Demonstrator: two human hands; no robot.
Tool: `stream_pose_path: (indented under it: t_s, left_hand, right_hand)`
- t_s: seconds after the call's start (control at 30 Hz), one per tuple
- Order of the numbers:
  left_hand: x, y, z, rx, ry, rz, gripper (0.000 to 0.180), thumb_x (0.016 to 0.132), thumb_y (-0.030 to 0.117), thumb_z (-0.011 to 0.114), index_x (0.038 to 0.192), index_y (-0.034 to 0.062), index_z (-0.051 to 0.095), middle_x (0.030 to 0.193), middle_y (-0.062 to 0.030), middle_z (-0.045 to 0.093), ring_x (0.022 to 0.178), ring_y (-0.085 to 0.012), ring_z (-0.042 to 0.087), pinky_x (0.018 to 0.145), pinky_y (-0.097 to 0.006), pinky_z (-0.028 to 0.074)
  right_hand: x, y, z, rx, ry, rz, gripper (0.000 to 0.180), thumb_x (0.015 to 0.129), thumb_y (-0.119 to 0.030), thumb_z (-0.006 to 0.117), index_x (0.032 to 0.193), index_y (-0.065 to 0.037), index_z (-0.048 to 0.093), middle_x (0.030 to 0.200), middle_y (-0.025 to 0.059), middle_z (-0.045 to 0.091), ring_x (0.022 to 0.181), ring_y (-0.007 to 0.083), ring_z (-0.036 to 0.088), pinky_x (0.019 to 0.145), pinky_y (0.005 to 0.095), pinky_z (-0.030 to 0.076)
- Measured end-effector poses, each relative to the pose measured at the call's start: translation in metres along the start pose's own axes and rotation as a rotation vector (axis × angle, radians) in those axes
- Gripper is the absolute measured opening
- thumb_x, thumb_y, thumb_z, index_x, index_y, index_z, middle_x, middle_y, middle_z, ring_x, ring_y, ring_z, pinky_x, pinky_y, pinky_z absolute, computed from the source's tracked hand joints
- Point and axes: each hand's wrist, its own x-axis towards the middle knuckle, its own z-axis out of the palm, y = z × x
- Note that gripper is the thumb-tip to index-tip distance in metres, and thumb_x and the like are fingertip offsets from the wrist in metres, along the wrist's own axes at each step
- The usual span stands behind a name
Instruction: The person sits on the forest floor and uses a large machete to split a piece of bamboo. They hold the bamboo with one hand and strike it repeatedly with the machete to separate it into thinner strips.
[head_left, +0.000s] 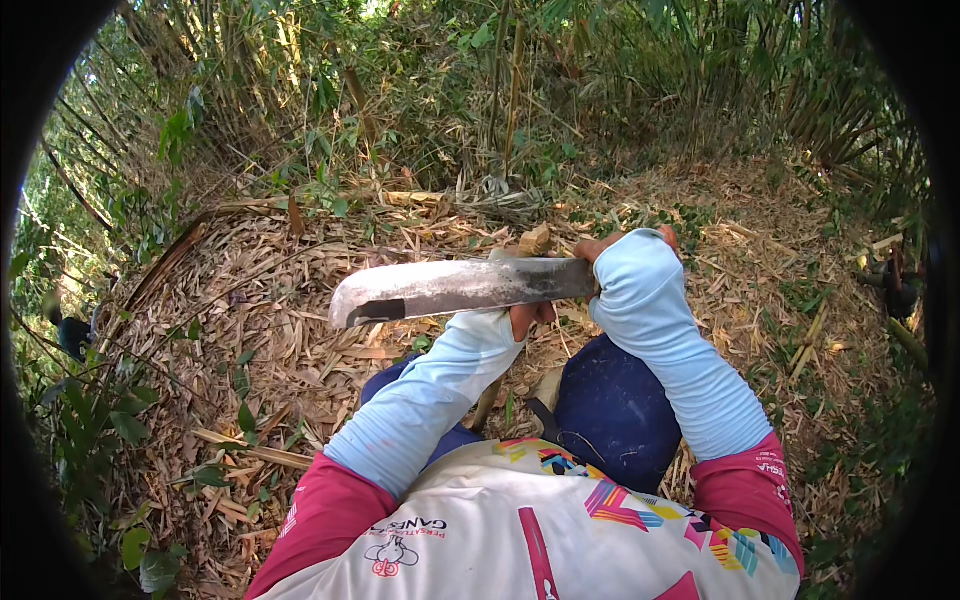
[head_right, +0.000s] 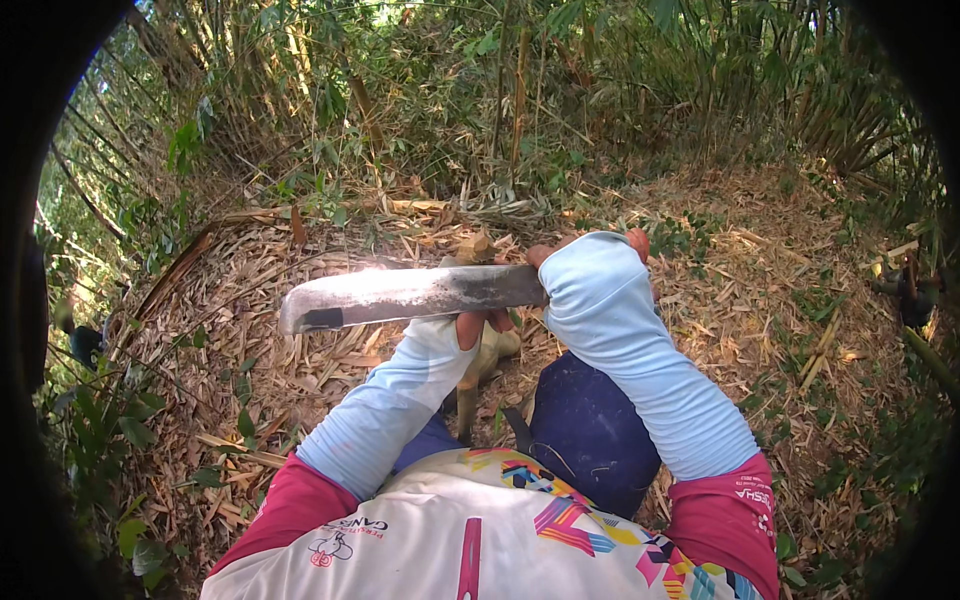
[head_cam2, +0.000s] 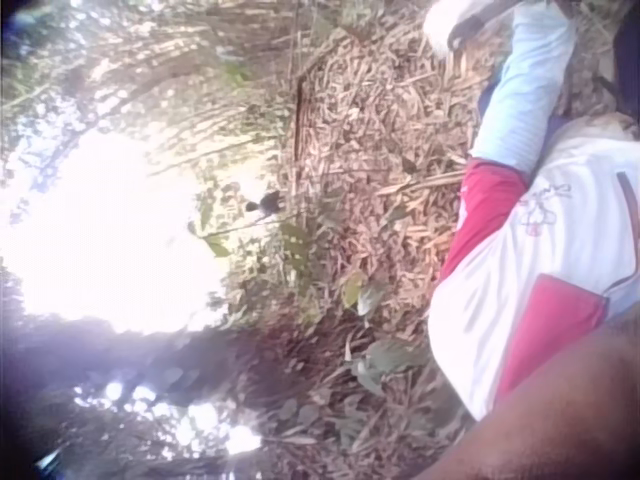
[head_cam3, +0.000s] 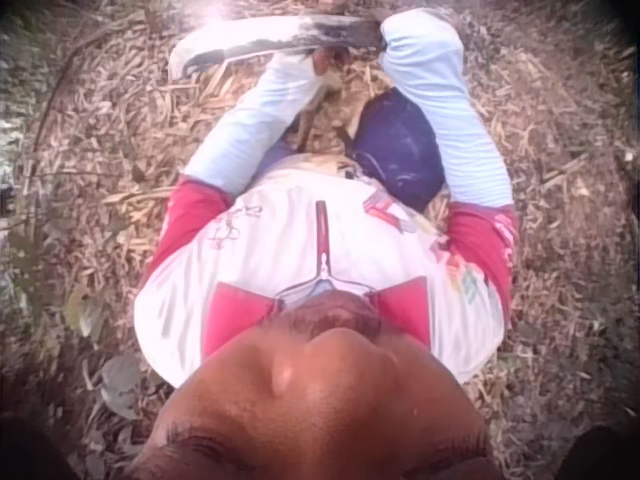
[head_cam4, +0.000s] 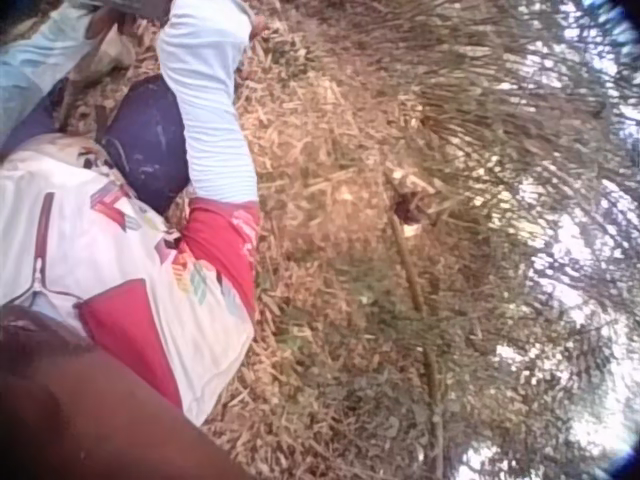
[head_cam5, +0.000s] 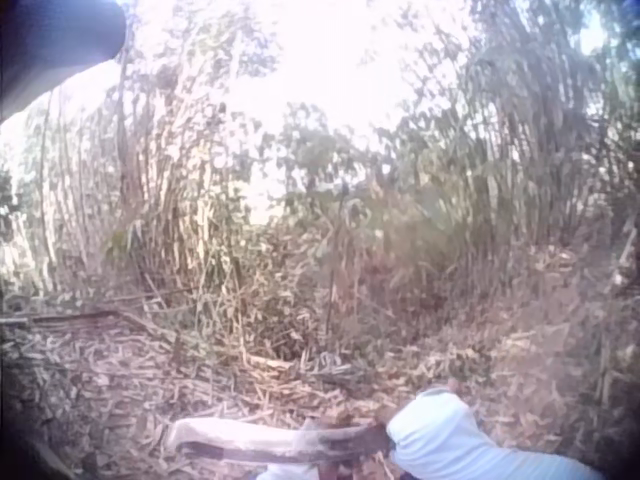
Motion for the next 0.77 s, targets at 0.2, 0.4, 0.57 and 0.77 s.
stream_pose_path:
  t_s: [0.2, 0.4, 0.57, 0.77]
  left_hand:
    - [-0.003, 0.011, 0.012, -0.022, 0.117, -0.045, 0.024, 0.088, 0.024, 0.054, 0.085, 0.0018, 0.064, 0.06, -0.0042, 0.061, 0.053, -0.0118, 0.057, 0.049, -0.025, 0.045]
    - [-0.006, 0.002, 0.006, -0.131, 0.001, -0.131, 0.023, 0.098, 0.021, 0.049, 0.103, 0.0005, 0.058, 0.079, -0.0073, 0.063, 0.058, -0.014, 0.056, 0.052, -0.026, 0.045]
    - [-0.007, -0.037, 0.014, -0.578, 0.177, -0.102, 0.036, 0.094, 0.032, 0.05, 0.104, -0.0023, 0.054, 0.086, -0.0121, 0.058, 0.066, -0.0183, 0.054, 0.057, -0.029, 0.046]
    - [-0.003, -0.045, 0.013, -1.167, 0.332, -0.102, 0.037, 0.087, 0.032, 0.06, 0.11, 0.0038, 0.053, 0.098, -0.0122, 0.057, 0.083, -0.0221, 0.054, 0.074, -0.035, 0.047]
  right_hand:
    - [0.004, -0.001, 0.013, 0.052, 0.017, -0.043, 0.01, 0.085, -0.018, 0.055, 0.085, -0.012, 0.063, 0.067, 0.0046, 0.06, 0.063, 0.0231, 0.06, 0.066, 0.0399, 0.042]
    - [0.006, -0.004, 0.013, 0.169, 0.057, -0.034, 0.012, 0.074, -0.017, 0.063, 0.086, -0.012, 0.064, 0.067, 0.0051, 0.06, 0.065, 0.0237, 0.06, 0.07, 0.0381, 0.04]
    - [0.017, -0.006, 0.003, -0.16, 0.115, -0.116, 0.024, 0.094, -0.022, 0.049, 0.078, -0.01, 0.063, 0.063, 0.0046, 0.06, 0.06, 0.0238, 0.06, 0.071, 0.0512, 0.042]
    - [0.037, 0.023, 0.01, -0.165, -0.04, 0.087, 0.026, 0.098, -0.029, 0.046, 0.093, -0.012, 0.065, 0.069, 0.0041, 0.065, 0.067, 0.026, 0.064, 0.096, 0.0539, 0.032]
